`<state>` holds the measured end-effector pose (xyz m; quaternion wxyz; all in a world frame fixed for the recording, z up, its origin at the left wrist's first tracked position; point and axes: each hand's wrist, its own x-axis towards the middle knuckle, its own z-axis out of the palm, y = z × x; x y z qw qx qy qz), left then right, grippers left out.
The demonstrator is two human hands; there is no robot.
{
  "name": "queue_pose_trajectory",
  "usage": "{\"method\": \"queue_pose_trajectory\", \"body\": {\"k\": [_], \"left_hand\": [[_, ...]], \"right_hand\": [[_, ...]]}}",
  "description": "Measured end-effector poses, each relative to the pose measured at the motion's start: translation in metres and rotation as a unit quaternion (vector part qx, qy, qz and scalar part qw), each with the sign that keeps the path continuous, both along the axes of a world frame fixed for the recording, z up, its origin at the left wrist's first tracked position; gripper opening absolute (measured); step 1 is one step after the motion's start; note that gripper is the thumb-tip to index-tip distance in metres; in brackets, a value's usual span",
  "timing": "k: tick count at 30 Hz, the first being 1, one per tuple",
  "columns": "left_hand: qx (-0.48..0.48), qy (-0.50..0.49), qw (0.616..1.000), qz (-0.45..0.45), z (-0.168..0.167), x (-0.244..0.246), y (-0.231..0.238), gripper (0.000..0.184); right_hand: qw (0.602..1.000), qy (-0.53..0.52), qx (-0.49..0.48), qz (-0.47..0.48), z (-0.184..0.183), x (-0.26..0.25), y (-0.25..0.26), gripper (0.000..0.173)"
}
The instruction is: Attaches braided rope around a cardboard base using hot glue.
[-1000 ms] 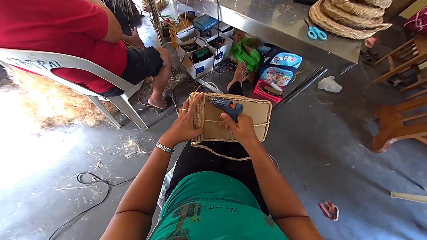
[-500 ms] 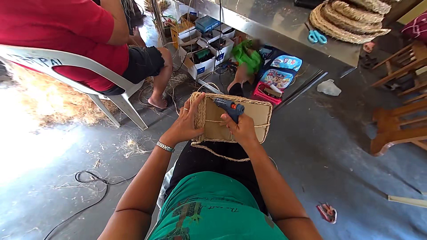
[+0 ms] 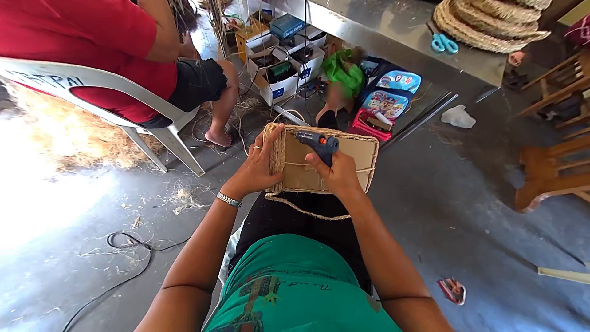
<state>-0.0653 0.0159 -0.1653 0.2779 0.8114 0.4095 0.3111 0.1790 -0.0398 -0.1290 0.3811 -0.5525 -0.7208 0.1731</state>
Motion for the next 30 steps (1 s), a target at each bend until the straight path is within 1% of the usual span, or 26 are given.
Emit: {"method": "queue_pose_trajectory", "body": {"k": [3, 7, 9, 14, 17, 21, 25, 27, 30], "left_hand": [[-0.003, -0.006, 1.0, -0.001, 0.002, -0.002, 0.002, 0.12], [-0.012, -0.005, 1.0, -0.009, -0.004, -0.005, 0.013, 0.118], [-0.01, -0.007, 1.0, -0.013, -0.005, -0.005, 0.015, 0.118], [-0.013, -0.006, 1.0, -0.022, -0.006, -0.005, 0.013, 0.119], [-0.015, -0.015, 0.999, -0.031, -0.005, -0.008, 0.015, 0.117], [-0.022, -0.015, 0.999, -0.043, -0.004, -0.01, 0.018, 0.109], [-0.022, -0.014, 0.999, -0.04, -0.005, -0.011, 0.019, 0.108], [-0.024, -0.015, 0.999, -0.034, -0.005, -0.011, 0.02, 0.108], [-0.021, -0.016, 0.999, -0.036, -0.006, -0.011, 0.02, 0.108]], "right_hand": [[1.0, 0.002, -0.01, 0.023, -0.001, 0.001, -0.002, 0.05], [0.998, -0.002, -0.053, 0.034, -0.019, 0.004, -0.018, 0.05], [0.998, -0.006, -0.064, 0.028, -0.022, 0.005, -0.023, 0.05], [0.999, -0.026, -0.029, 0.011, -0.011, 0.002, -0.021, 0.052], [0.999, -0.019, -0.037, 0.023, -0.011, 0.001, -0.024, 0.049], [0.997, 0.0, -0.075, 0.022, -0.023, 0.006, -0.036, 0.049], [0.994, 0.023, -0.1, 0.037, -0.034, 0.012, -0.051, 0.05], [0.992, 0.037, -0.105, 0.051, -0.039, 0.013, -0.057, 0.047], [0.991, 0.031, -0.116, 0.063, -0.04, 0.011, -0.063, 0.046]]}}
